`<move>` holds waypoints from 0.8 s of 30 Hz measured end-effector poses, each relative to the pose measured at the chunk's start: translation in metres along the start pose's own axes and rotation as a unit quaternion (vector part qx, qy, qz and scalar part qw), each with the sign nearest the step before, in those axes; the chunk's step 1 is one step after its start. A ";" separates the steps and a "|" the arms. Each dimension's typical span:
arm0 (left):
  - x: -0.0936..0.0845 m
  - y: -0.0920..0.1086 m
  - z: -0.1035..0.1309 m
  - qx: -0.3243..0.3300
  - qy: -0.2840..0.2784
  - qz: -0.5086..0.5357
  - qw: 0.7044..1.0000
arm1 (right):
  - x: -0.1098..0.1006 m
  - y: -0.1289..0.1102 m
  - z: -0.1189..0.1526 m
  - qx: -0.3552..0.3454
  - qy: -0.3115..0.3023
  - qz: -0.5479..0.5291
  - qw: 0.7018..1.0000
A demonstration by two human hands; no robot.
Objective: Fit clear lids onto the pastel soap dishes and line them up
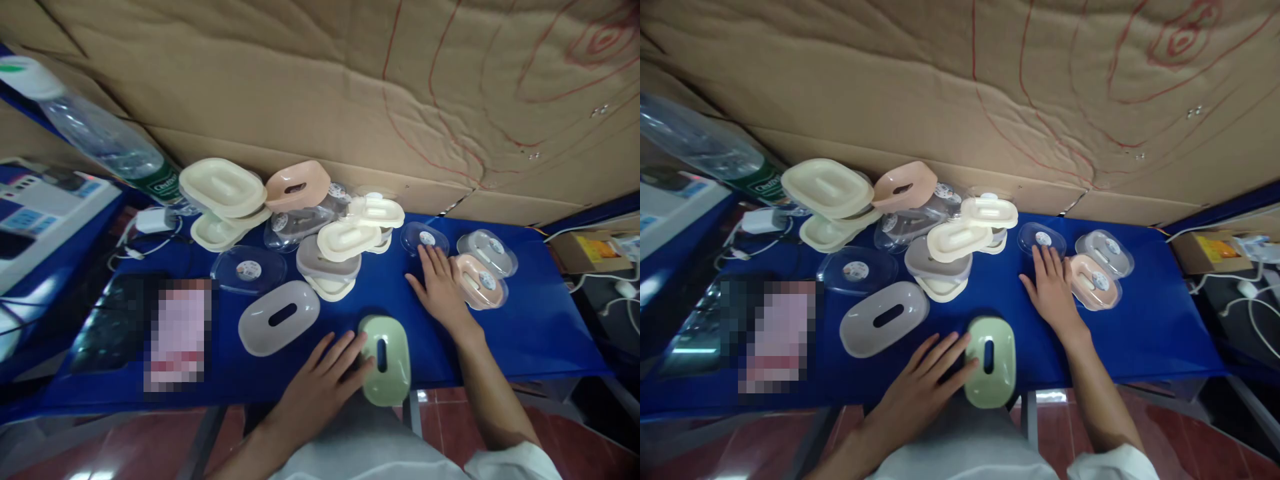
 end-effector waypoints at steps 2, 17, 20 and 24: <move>0.002 0.002 -0.017 0.014 -0.005 0.006 1.000 | 0.002 -0.005 0.006 -0.023 -0.007 -0.005 1.000; 0.001 -0.009 -0.023 -0.057 0.042 0.022 0.997 | -0.019 -0.051 0.022 -0.151 0.008 -0.057 0.987; 0.001 -0.007 -0.014 -0.037 0.014 0.011 0.999 | -0.019 -0.092 -0.013 -0.234 0.002 -0.053 0.971; -0.002 -0.005 0.001 -0.031 -0.002 0.023 0.999 | -0.016 -0.117 -0.056 -0.237 0.017 -0.047 0.970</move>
Point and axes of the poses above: each hand's wrist, its own z-axis away from the middle knuckle, its own x-axis out of the palm, y = z × x, the point moved 7 cm from there along -z, towards the middle knuckle, and after that the axes turned 10 degrees about x, right-handed, at the moved point
